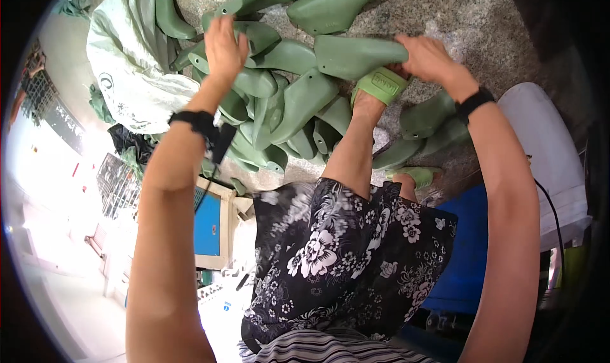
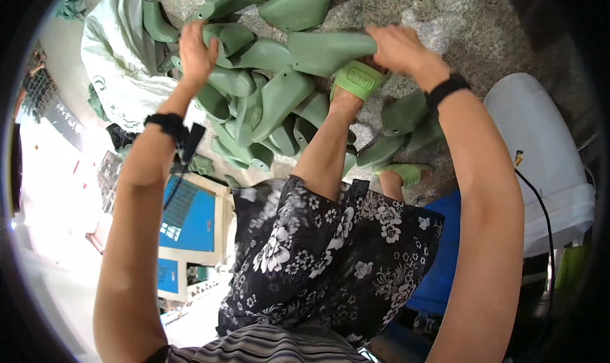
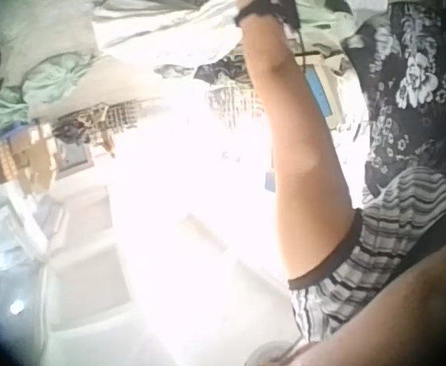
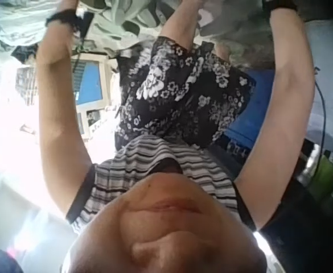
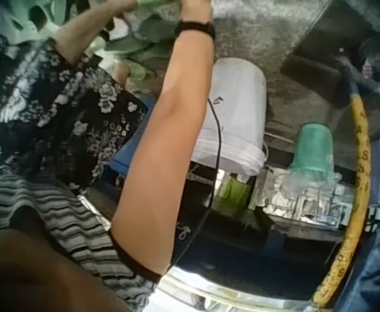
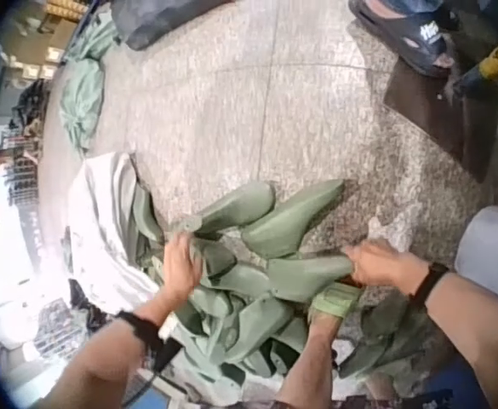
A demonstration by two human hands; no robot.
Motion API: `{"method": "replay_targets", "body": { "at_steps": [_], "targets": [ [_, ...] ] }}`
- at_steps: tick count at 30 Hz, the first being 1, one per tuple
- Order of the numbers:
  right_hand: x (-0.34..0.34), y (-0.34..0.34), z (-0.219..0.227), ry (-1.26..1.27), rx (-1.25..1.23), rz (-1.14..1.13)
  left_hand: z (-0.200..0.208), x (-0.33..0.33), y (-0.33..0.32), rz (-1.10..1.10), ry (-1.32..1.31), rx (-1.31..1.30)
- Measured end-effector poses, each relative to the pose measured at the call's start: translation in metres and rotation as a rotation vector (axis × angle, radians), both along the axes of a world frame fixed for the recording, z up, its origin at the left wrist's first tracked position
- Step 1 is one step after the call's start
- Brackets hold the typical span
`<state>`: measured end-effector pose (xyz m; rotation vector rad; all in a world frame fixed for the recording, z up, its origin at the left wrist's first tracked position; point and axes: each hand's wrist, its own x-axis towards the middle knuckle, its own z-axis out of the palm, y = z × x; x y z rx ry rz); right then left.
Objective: The person is gathering green plastic shoe lasts from the floor and arranging them on a manufacturing workbench.
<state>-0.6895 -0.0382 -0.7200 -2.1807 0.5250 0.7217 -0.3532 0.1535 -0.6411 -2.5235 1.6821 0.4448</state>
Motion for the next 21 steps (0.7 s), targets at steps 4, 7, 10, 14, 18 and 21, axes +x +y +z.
{"method": "replay_targets", "body": {
  "at_steps": [4,7,10,14,18,21],
  "targets": [
    [-0.019,0.020,0.027,0.154,0.428,-0.298,0.021,-0.028,0.032,-0.009,0.108,0.076],
    [-0.039,0.021,0.023,0.159,0.486,-0.459,0.025,-0.055,0.044,-0.229,0.172,0.138],
    [-0.047,0.022,0.009,0.132,0.440,-0.467,0.021,-0.090,0.071,-0.365,0.252,0.223],
    [-0.040,0.023,0.014,0.128,0.457,-0.459,0.004,-0.131,0.086,0.006,0.366,0.490],
    [-0.037,0.026,0.015,0.142,0.473,-0.467,-0.019,-0.173,0.087,0.191,0.190,0.639],
    [-0.037,0.024,0.022,0.196,0.491,-0.464,-0.029,-0.175,0.074,0.260,0.095,0.729]
  ]
}}
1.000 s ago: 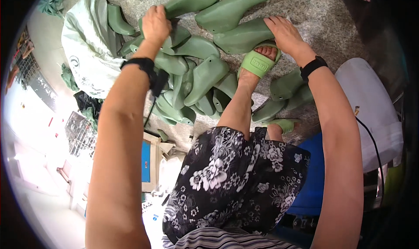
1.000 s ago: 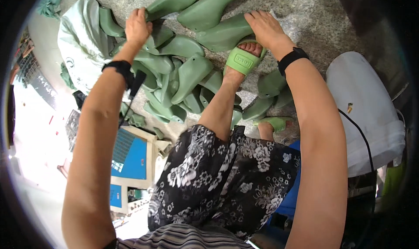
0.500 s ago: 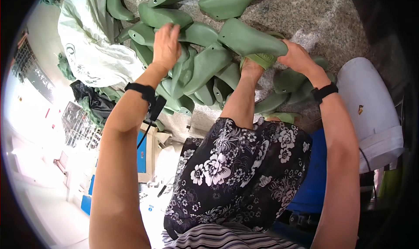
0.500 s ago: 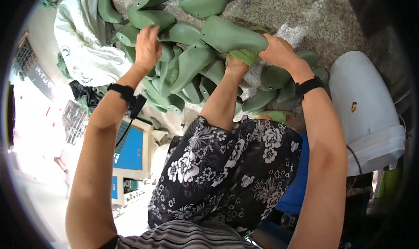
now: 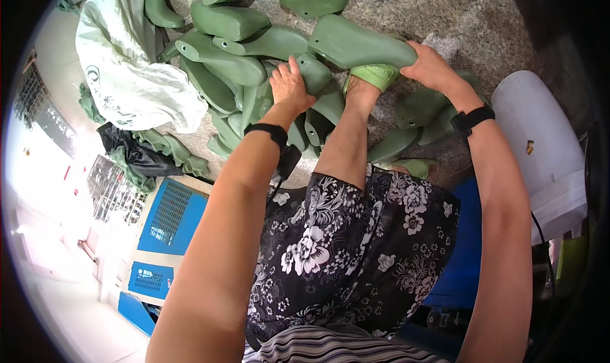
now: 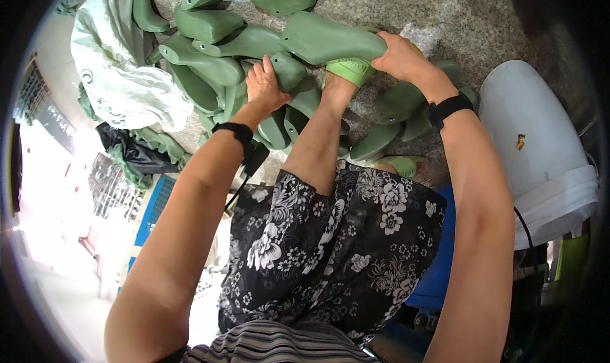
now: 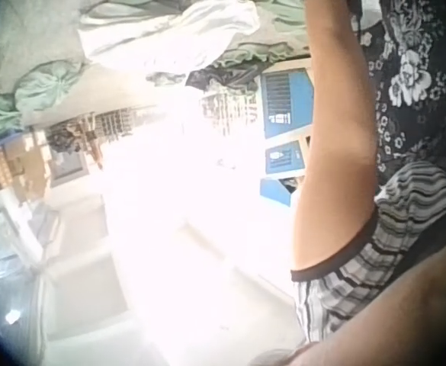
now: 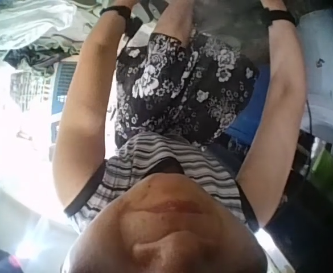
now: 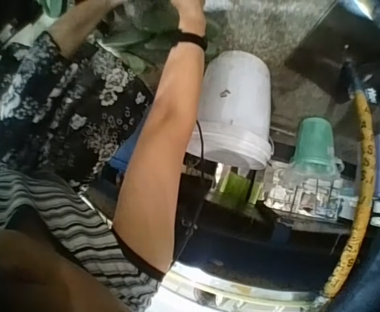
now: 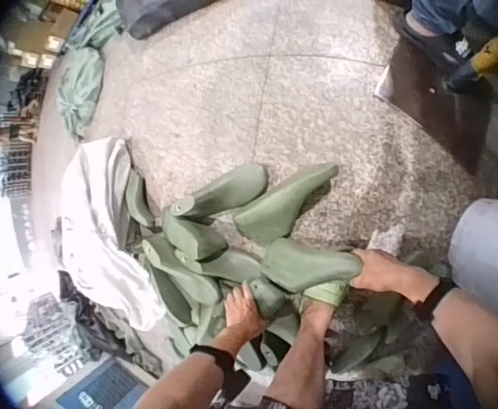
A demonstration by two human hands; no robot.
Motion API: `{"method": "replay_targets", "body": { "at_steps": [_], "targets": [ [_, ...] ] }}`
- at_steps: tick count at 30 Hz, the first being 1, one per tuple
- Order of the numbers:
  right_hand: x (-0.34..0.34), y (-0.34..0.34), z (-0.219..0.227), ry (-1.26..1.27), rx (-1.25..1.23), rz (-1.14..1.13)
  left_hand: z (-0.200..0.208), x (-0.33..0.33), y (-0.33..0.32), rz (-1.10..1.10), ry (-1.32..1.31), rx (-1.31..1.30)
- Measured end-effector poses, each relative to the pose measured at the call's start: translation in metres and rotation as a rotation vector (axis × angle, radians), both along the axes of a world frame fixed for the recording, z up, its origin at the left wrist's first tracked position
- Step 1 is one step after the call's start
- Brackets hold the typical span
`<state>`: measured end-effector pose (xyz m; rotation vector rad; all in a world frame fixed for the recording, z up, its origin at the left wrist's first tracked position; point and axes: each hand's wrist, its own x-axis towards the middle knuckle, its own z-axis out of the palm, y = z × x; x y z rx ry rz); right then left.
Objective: The person is gathering green plastic shoe lasts from the floor and arranging them on a manufacturing workbench.
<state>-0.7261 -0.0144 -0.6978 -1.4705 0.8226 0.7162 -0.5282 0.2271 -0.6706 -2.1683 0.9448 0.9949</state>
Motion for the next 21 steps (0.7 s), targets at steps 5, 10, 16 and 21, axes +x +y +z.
{"method": "replay_targets", "body": {
  "at_steps": [5,10,16,21],
  "targets": [
    [0.002,0.012,0.007,-0.062,-0.180,0.026,0.015,0.019,-0.004,0.035,0.172,-0.170],
    [0.012,0.036,0.066,0.010,-0.144,-0.081,0.086,0.017,-0.002,0.238,0.402,-0.328],
    [-0.024,0.023,0.188,0.144,0.189,-0.657,0.253,0.016,-0.046,0.491,0.609,-0.419],
    [-0.059,0.004,0.330,0.127,0.229,-0.934,0.380,0.005,-0.089,0.058,0.634,-0.662]
  ]
}}
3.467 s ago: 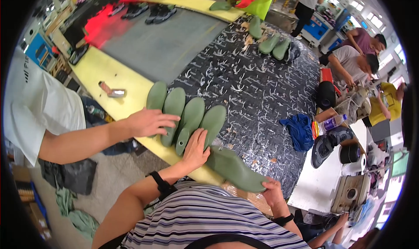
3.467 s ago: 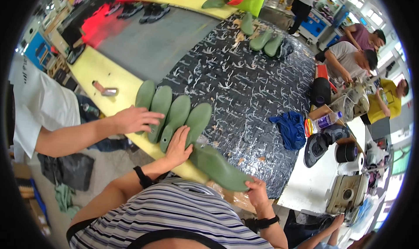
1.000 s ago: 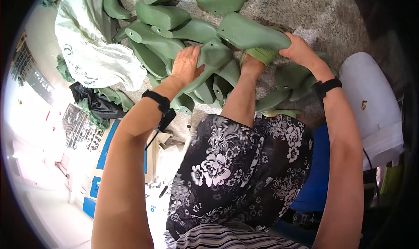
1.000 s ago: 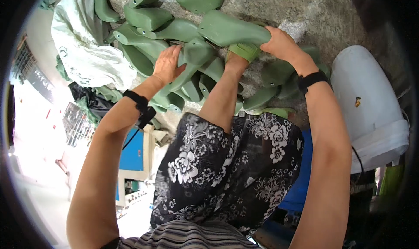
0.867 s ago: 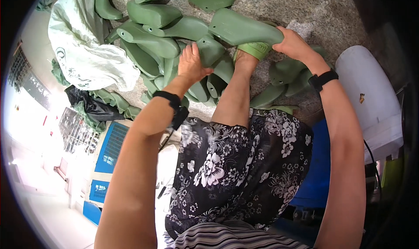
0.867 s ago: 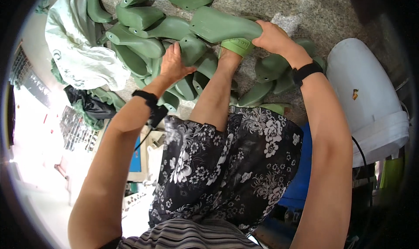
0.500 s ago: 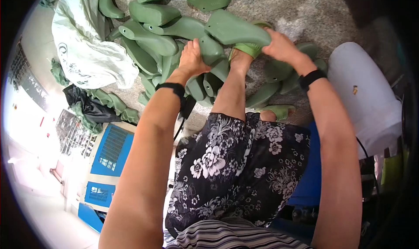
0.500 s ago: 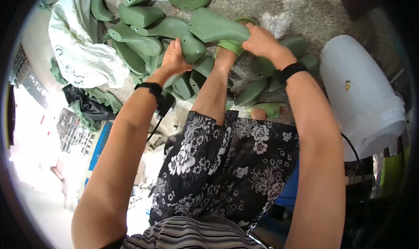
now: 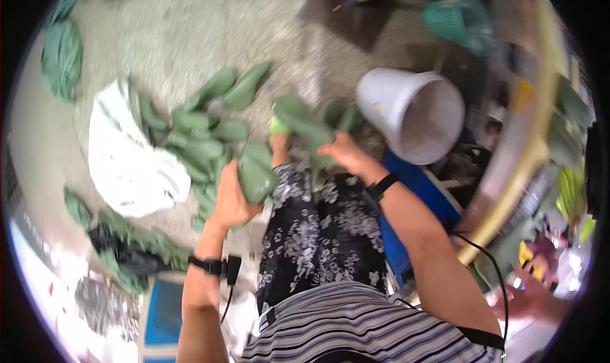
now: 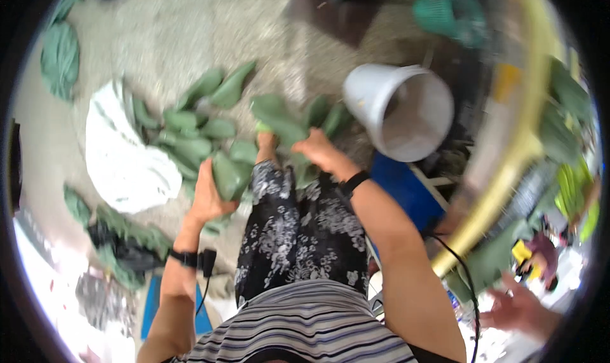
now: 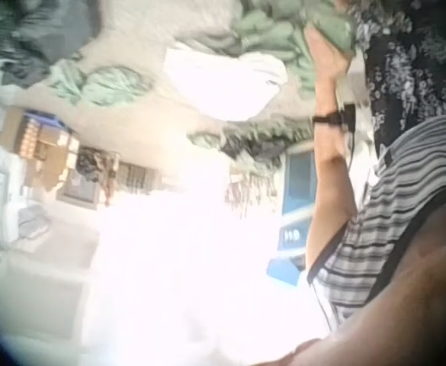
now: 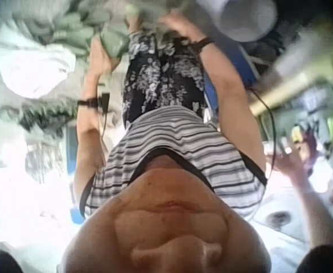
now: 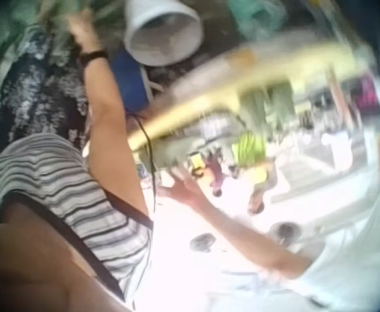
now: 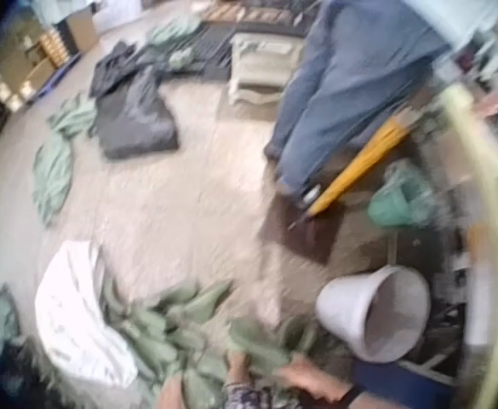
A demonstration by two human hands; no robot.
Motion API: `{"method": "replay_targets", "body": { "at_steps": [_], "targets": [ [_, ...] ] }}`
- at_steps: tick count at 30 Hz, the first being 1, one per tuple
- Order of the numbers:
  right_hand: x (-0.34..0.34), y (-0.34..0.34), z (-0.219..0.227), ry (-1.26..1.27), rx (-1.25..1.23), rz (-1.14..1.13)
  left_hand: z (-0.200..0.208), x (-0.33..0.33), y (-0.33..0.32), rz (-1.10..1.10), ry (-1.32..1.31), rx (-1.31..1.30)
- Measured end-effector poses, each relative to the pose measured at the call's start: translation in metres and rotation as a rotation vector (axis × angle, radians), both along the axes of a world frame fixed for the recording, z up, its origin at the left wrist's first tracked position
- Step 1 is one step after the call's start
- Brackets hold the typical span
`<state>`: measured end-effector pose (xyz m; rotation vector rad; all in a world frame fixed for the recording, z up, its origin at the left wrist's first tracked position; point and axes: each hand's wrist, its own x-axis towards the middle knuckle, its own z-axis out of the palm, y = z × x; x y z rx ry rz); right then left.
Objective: The person is gathering green plastic shoe lasts from the floor and arranging them on a manufacturing workbench.
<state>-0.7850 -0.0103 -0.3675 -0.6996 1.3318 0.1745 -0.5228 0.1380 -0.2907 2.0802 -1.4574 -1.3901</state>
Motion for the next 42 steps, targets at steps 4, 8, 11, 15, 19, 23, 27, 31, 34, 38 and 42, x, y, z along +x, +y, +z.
{"method": "replay_targets", "body": {
  "at_steps": [4,8,11,15,19,23,27,31,34,38,42],
  "targets": [
    [-0.039,-0.012,0.141,-0.046,0.040,-0.132,0.098,-0.028,-0.044,-0.219,0.060,-0.184],
    [-0.075,0.013,0.250,-0.174,0.056,-0.359,0.202,-0.052,-0.078,-0.449,0.088,-0.305],
    [-0.122,0.043,0.326,-0.296,0.023,-0.447,0.265,-0.083,-0.104,-0.594,0.117,-0.416],
    [-0.192,0.096,0.395,-0.377,-0.137,-0.492,0.344,-0.137,-0.120,-0.807,0.213,-0.482],
    [-0.255,0.149,0.455,-0.364,-0.346,-0.545,0.404,-0.202,-0.124,-1.036,0.268,-0.545],
    [-0.315,0.230,0.475,-0.360,-0.393,-0.607,0.444,-0.276,-0.101,-1.224,0.323,-0.549],
    [-0.349,0.311,0.479,-0.352,-0.442,-0.859,0.462,-0.369,-0.080,-1.414,0.453,-0.657],
    [-0.371,0.365,0.463,-0.492,-0.417,-1.312,0.452,-0.464,-0.058,-1.769,0.520,-0.967],
    [-0.395,0.387,0.445,-0.421,-0.450,-1.462,0.414,-0.516,-0.063,-1.932,0.388,-1.336],
    [-0.412,0.390,0.424,-0.415,-0.580,-1.506,0.360,-0.532,-0.098,-2.127,0.265,-1.253],
    [-0.396,0.387,0.414,-0.385,-0.593,-1.609,0.360,-0.523,-0.106,-1.946,0.140,-1.037]
  ]
}}
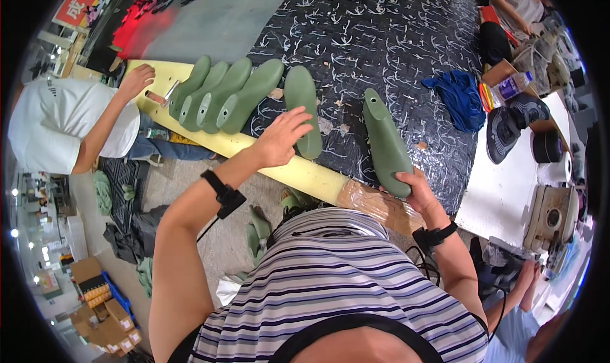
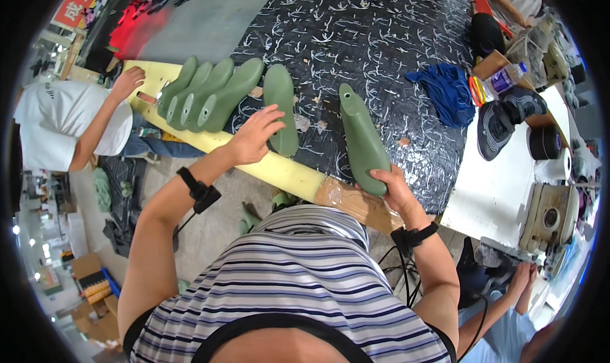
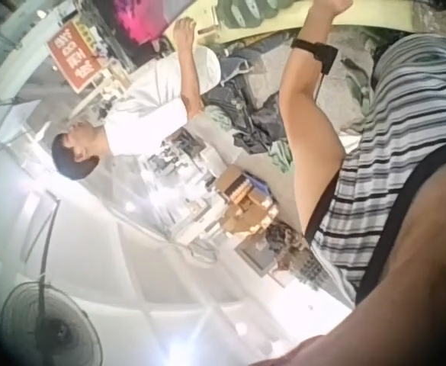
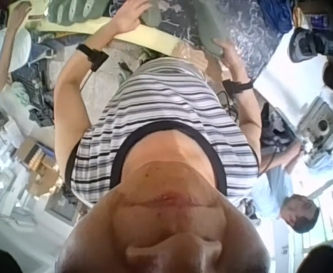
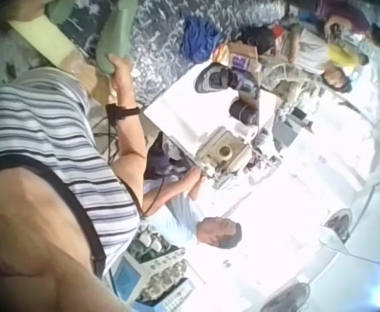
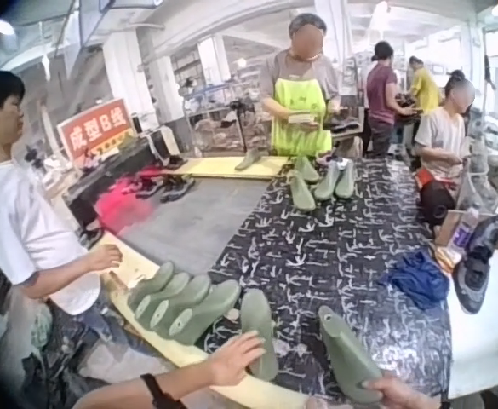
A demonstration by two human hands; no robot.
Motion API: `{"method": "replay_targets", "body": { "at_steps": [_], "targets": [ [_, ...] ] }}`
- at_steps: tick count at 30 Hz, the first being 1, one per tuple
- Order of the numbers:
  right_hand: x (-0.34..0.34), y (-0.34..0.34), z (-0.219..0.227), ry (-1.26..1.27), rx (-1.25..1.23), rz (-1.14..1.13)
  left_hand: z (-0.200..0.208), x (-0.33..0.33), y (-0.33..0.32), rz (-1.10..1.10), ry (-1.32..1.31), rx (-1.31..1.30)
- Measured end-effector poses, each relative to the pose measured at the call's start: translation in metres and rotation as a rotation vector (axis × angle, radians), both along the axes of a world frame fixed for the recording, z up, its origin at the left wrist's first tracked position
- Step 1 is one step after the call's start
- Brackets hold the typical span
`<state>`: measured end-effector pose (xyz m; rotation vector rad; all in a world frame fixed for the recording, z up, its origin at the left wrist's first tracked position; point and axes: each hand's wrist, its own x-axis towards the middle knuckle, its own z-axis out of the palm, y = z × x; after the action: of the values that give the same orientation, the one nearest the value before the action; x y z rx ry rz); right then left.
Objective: The person is gathering green plastic shoe lasts from the floor and arranging them on a manufacturing workbench.
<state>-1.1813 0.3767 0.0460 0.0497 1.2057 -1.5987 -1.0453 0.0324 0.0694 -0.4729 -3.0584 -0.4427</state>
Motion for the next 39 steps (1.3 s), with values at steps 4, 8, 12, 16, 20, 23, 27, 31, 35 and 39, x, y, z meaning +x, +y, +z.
{"method": "replay_targets", "body": {
  "at_steps": [4,8,12,16,20,23,27,31,35,39],
  "targets": [
    [0.031,-0.012,-0.004,-0.076,-0.098,-0.082,-0.019,0.011,0.022,0.433,0.234,0.301],
    [0.043,-0.031,0.010,-0.024,-0.091,-0.055,-0.047,-0.008,0.035,0.866,0.117,0.508],
    [0.052,-0.029,0.011,-0.076,-0.120,-0.111,-0.051,-0.001,0.033,0.835,0.179,0.393],
    [0.055,-0.033,0.007,-0.102,-0.110,-0.158,-0.039,0.029,0.007,0.754,0.172,0.362],
    [0.042,-0.042,0.001,-0.133,-0.061,-0.131,-0.033,0.021,-0.007,0.769,0.054,0.210],
    [0.025,-0.049,-0.011,-0.151,-0.018,-0.115,-0.022,-0.006,-0.003,0.918,-0.054,0.147],
    [0.016,-0.057,-0.027,-0.206,0.085,-0.248,-0.025,-0.011,-0.006,0.913,-0.113,0.122],
    [0.015,-0.057,-0.036,-0.165,0.114,-0.307,-0.021,-0.011,-0.003,0.951,-0.090,0.127],
    [0.018,-0.058,-0.056,-0.079,0.060,-0.319,-0.024,-0.011,-0.005,0.949,-0.052,0.152],
    [0.018,-0.059,-0.051,-0.084,0.076,-0.313,-0.024,-0.010,-0.007,0.948,-0.047,0.150]
  ]
}}
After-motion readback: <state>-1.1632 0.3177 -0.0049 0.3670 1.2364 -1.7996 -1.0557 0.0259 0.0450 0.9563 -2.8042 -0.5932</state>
